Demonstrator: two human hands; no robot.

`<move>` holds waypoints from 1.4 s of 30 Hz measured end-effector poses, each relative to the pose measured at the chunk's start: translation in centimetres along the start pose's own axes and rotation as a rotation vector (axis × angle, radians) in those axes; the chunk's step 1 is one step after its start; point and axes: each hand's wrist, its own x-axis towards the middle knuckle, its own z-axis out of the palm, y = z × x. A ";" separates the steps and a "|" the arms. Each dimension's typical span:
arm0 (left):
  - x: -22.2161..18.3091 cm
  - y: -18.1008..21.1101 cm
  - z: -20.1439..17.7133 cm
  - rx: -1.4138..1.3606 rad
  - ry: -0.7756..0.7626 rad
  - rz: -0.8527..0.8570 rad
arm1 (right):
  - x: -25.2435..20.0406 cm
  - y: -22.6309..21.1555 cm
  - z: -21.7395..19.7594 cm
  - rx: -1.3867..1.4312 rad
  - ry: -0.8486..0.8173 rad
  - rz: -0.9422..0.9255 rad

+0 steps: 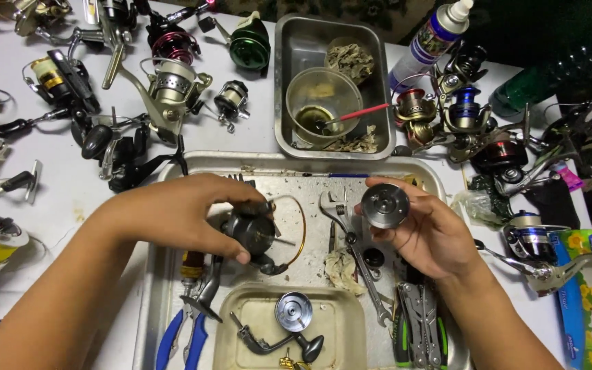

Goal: Reassembling the body and spool of a fishing reel on a workbench with various parts and tools.

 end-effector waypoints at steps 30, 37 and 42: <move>1.7 5.9 6.5 0.126 0.415 0.135 | -1.1 0.8 -0.2 -0.121 0.100 -0.202; 2.0 5.3 6.0 0.054 0.394 0.098 | -1.5 0.8 0.4 -0.264 0.155 -0.300; 2.6 4.9 5.5 -0.184 0.323 -0.036 | -1.7 -0.3 2.1 -0.547 0.152 -0.420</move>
